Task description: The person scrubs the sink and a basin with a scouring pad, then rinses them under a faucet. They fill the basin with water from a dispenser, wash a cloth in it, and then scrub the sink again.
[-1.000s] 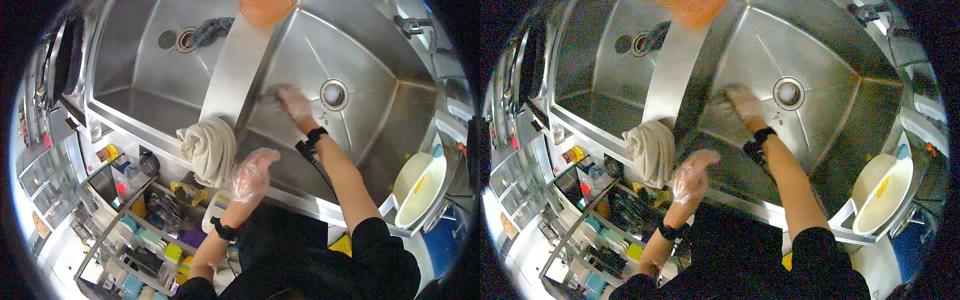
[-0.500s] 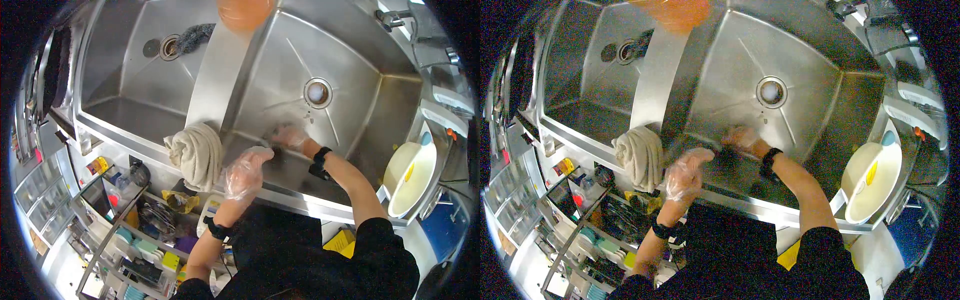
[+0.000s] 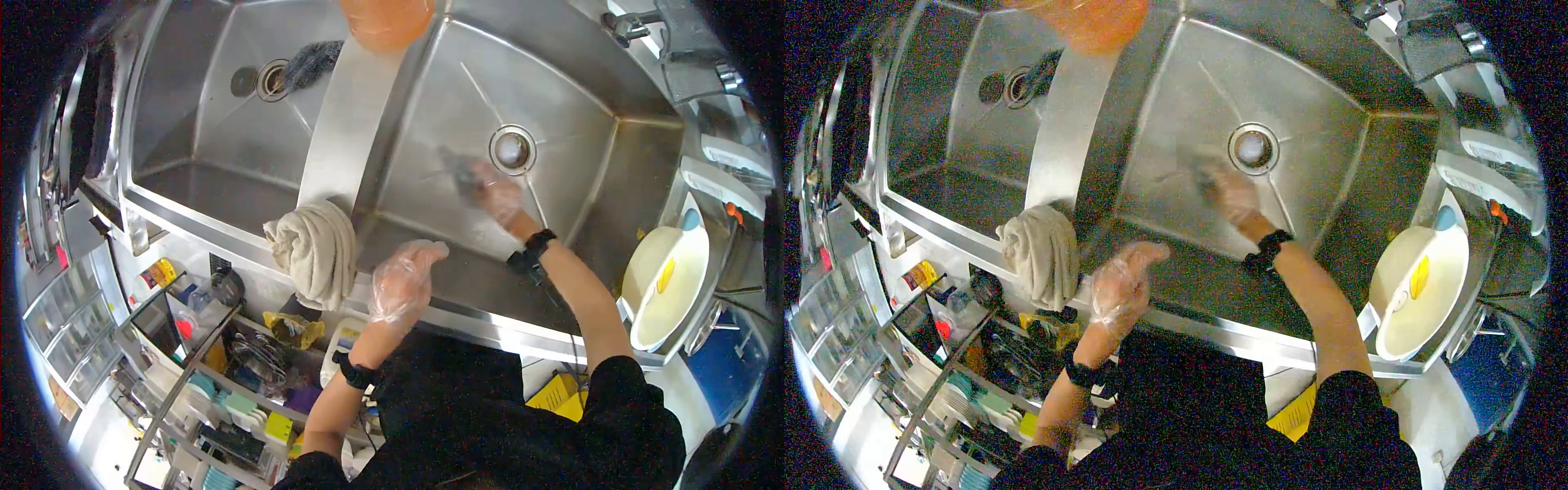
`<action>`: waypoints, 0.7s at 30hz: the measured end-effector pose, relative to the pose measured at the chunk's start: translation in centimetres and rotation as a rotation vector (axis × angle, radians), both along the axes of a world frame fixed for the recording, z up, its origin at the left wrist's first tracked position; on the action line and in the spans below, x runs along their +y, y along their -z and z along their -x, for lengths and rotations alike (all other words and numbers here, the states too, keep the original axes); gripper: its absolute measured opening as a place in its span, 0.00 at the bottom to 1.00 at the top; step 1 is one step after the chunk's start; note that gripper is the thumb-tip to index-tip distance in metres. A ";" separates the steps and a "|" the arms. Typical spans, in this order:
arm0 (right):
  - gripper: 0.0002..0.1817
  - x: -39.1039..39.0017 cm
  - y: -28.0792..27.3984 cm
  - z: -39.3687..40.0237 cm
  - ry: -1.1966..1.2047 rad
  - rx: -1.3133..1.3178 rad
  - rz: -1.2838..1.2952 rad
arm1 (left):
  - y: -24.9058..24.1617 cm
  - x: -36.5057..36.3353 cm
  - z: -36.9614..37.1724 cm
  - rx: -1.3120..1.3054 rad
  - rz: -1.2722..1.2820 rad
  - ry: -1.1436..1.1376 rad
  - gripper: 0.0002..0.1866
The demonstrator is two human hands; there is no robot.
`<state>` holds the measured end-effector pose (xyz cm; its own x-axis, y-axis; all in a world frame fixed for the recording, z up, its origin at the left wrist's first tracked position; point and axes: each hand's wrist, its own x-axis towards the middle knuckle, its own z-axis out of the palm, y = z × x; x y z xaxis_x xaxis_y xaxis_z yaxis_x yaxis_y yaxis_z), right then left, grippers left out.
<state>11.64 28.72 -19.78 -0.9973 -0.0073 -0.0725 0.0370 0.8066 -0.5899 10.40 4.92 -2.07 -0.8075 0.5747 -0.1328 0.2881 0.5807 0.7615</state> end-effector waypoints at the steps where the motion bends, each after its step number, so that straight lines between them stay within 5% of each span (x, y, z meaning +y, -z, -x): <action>1: 0.21 -1.4 2.1 -0.5 -0.141 0.082 0.045 | 0.0 0.0 0.0 0.002 0.001 0.003 0.17; 3: 0.21 -5.2 1.4 0.8 -0.407 -0.069 -0.139 | 0.1 0.1 0.0 -0.010 0.022 0.023 0.21; 7: 0.20 -6.2 3.9 2.5 -0.452 -0.103 -0.115 | 0.0 0.1 0.3 -0.030 0.033 0.021 0.21; 9: 0.17 -3.5 2.2 3.5 -0.194 -0.058 -0.187 | 0.2 0.0 0.2 0.012 0.010 0.004 0.21; 11: 0.13 -0.3 1.4 5.5 -0.025 -0.486 -0.283 | -0.1 0.1 0.4 0.013 0.019 0.013 0.22; 14: 0.18 3.7 -1.8 5.3 0.334 -0.384 -0.253 | -0.4 0.3 0.6 0.000 0.020 0.017 0.22; 17: 0.24 6.7 1.8 1.0 0.634 -0.241 -0.385 | -1.2 0.7 0.8 -0.027 0.040 0.019 0.23; 20: 0.19 7.5 -3.7 -1.1 0.898 -0.493 -0.223 | -1.5 0.9 0.9 -0.014 0.049 0.028 0.23; 21: 0.20 9.7 0.8 -3.8 0.921 -0.488 -0.132 | -1.4 0.9 0.9 -0.003 0.033 0.026 0.23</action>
<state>15.43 38.39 -20.61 -0.4756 0.7767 -0.4129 0.8791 0.4027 -0.2550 9.50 5.82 -0.62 -0.7920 0.5908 -0.1542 0.3014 0.5978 0.7428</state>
